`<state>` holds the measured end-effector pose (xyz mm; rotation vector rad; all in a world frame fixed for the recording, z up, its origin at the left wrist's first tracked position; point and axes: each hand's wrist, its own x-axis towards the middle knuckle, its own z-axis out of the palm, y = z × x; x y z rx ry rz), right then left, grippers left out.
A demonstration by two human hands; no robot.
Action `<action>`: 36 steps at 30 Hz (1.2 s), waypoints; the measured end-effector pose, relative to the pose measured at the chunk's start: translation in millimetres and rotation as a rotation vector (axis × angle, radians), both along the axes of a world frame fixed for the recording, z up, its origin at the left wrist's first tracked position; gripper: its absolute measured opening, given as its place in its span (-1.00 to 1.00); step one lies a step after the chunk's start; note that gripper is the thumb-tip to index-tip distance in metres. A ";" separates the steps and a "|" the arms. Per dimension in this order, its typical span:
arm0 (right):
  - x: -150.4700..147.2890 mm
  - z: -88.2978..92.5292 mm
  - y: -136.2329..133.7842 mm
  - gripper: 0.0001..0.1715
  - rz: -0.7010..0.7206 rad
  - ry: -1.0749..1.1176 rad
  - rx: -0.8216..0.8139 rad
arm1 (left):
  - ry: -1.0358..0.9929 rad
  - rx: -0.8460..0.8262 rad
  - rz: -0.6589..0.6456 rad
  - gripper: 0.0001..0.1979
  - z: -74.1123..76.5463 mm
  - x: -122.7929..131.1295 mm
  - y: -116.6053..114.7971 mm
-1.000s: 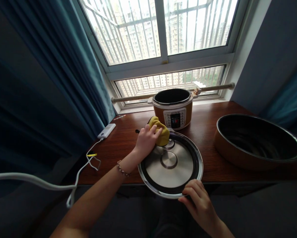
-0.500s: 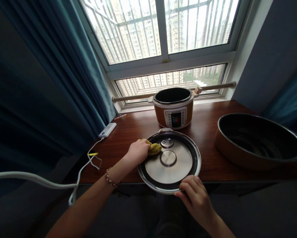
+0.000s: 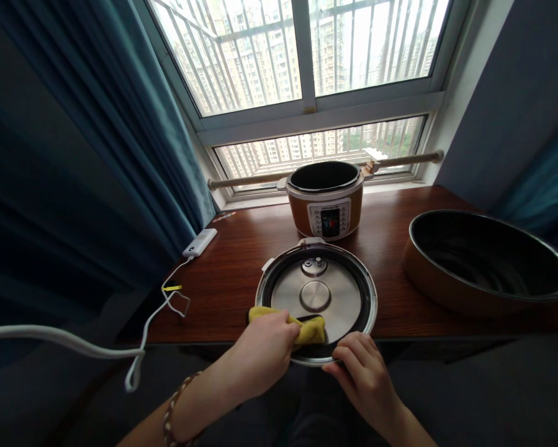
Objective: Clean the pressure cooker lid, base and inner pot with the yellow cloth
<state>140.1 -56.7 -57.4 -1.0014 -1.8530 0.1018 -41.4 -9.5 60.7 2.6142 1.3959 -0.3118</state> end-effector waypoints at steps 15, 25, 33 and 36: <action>0.5 4.5 2.2 -0.93 0.001 -0.001 0.025 | -0.244 -0.078 -0.076 -0.74 -3.5 -2.9 -15.4; 5.1 17.1 -0.4 -0.68 0.042 -0.002 0.039 | -0.190 0.192 0.090 -0.58 -10.4 -44.7 3.9; 1.6 20.1 0.3 -0.60 -0.013 0.053 0.008 | -0.438 0.318 0.116 -0.65 -33.7 -22.9 -21.6; 0.3 20.1 0.2 -0.47 -0.036 0.038 -0.029 | -0.536 0.348 0.054 -0.62 -40.9 -14.6 -33.8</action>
